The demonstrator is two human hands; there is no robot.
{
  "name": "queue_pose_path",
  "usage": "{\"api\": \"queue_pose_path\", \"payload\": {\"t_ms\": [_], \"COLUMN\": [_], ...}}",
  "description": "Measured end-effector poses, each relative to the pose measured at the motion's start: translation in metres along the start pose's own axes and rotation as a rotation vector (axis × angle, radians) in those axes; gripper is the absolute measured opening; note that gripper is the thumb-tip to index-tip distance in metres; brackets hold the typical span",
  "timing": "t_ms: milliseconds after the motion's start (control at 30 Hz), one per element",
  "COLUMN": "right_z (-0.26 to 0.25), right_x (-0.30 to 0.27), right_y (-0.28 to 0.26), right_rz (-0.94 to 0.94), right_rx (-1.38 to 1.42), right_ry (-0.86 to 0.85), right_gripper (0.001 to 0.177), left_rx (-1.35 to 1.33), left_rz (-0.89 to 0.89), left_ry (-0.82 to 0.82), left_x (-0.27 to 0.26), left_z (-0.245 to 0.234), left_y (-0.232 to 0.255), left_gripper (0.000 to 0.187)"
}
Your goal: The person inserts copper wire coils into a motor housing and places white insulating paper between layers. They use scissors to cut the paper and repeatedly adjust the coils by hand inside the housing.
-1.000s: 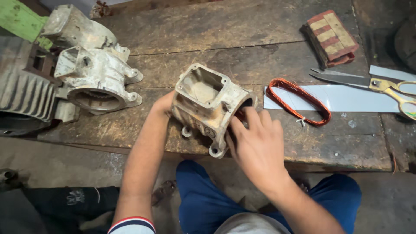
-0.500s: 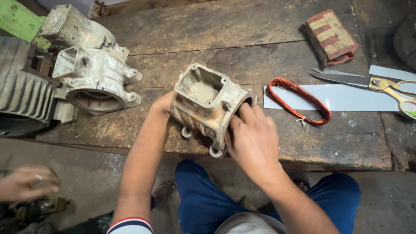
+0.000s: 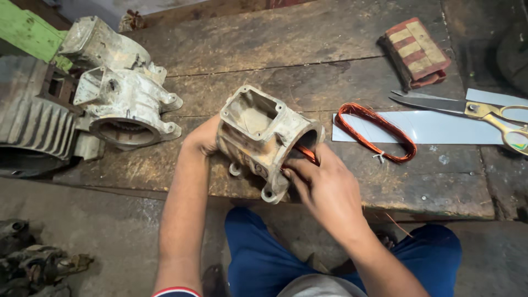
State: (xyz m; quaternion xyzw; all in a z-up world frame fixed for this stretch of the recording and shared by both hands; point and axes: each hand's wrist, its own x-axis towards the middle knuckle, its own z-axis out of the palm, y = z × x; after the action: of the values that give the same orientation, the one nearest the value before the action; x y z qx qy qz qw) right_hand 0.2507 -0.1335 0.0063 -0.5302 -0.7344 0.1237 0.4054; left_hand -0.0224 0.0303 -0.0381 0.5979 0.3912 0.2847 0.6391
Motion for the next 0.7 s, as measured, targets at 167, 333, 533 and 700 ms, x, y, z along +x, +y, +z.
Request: {"api": "queue_pose_path", "payload": {"t_ms": [167,333,533,700], "right_z": [0.007,0.017,0.003,-0.003], "right_x": [0.005,0.012,0.002,-0.011], "right_y": [0.002,0.001,-0.001,-0.003], "right_rz": [0.064,0.075,-0.049,-0.021], "right_rx": [-0.044,-0.099,-0.085,-0.070], "right_ry": [0.014,0.015,0.032,0.018], "right_gripper": [0.018,0.025,0.016,0.018], "left_rx": [0.073,0.132,0.173,0.318], "left_rz": [0.006,0.066,0.146,0.271], "left_ry": [-0.045,-0.097,-0.098,-0.129], "left_x": [0.003,0.010,0.008,0.000], "left_z": [-0.009,-0.017,-0.014,-0.014], "left_y": [-0.012,-0.015,-0.009,0.004], "left_gripper": [0.068,0.075,0.084,0.092]}}
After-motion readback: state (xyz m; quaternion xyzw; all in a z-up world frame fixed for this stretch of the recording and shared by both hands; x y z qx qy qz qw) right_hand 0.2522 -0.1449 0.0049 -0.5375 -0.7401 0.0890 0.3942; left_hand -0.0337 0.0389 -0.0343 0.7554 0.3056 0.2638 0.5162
